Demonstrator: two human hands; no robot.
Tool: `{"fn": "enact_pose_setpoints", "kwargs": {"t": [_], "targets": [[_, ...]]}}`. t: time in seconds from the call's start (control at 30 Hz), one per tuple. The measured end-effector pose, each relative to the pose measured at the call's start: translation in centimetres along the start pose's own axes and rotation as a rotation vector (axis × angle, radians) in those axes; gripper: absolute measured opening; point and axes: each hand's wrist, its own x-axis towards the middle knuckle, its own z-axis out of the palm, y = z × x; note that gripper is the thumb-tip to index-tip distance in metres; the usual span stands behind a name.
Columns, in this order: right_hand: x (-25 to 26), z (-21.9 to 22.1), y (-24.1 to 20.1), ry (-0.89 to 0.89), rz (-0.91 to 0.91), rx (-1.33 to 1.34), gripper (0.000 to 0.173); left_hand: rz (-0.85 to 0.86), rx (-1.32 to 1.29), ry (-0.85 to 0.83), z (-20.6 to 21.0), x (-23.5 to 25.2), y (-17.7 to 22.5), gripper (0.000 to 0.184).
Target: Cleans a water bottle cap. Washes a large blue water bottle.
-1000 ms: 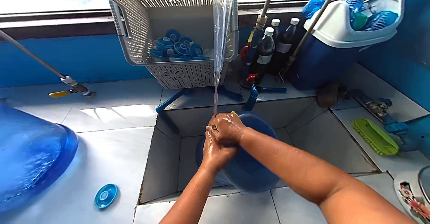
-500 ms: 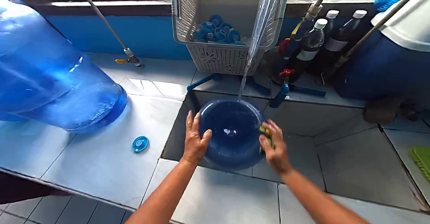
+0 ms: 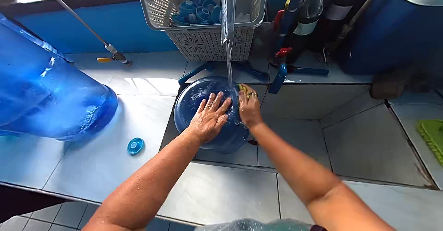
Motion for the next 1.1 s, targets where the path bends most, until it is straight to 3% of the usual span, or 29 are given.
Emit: {"fn": "enact_pose_setpoints", "kwargs": {"t": [0.13, 0.23, 0.3, 0.33, 0.47, 0.5, 0.57, 0.63, 0.67, 0.77, 0.83, 0.9, 1.0, 1.03, 1.1], "targets": [[-6.1, 4.9, 2.0, 0.159, -0.286, 0.028, 0.057, -0.197, -0.059, 0.053, -0.9, 2.8, 0.3, 0.061], [0.2, 1.5, 1.5, -0.036, -0.121, 0.091, 0.04, -0.123, -0.038, -0.033, -0.9, 1.8, 1.1, 0.072], [4.3, -0.3, 1.6, -0.141, 0.155, 0.18, 0.039, -0.066, 0.007, -0.05, -0.6, 1.7, 1.4, 0.08], [3.6, -0.1, 1.5, -0.107, 0.199, 0.213, 0.042, -0.075, 0.017, -0.011, -0.3, 1.8, 1.2, 0.082], [-6.1, 4.1, 1.6, 0.058, -0.057, 0.193, 0.059, -0.358, -0.105, 0.05, -1.6, 4.5, 0.3, 0.087], [-6.0, 4.2, 2.0, 0.071, -0.089, 0.182, 0.059, -0.378, -0.119, 0.041, -1.5, 4.4, 0.7, 0.089], [-1.4, 2.5, 2.7, 0.03, -0.038, 0.243, 0.047, -0.253, -0.082, 0.048, -1.1, 3.1, 1.6, 0.097], [3.3, 0.5, 3.1, -0.054, 0.159, 0.327, 0.04, -0.135, -0.008, 0.026, -0.5, 2.3, 1.9, 0.108], [3.2, 0.6, 2.9, -0.037, 0.216, 0.33, 0.041, -0.141, 0.007, 0.032, -0.3, 2.4, 1.9, 0.109], [-3.3, 3.6, 1.0, 0.075, -0.048, 0.117, 0.05, -0.356, -0.091, 0.074, -1.6, 5.5, 1.0, 0.095], [-4.0, 3.9, 1.1, 0.16, -0.228, 0.014, 0.046, -0.425, -0.145, 0.109, -1.4, 6.4, 2.4, 0.088], [0.3, 0.4, 1.0, -0.009, -0.108, 0.057, 0.04, -0.231, -0.146, 0.129, -0.3, 4.7, 4.1, 0.082], [6.8, -4.1, 0.6, -0.24, 0.231, -0.005, 0.039, 0.096, -0.023, -0.031, 0.5, 3.4, 4.1, 0.081], [6.3, -4.6, 0.2, -0.252, 0.218, -0.069, 0.04, 0.09, 0.026, -0.018, 0.6, 3.7, 3.7, 0.082], [2.7, -4.6, -0.9, -0.197, -0.06, -0.207, 0.037, -0.08, 0.079, 0.044, 0.5, 5.1, 4.2, 0.087]]}}
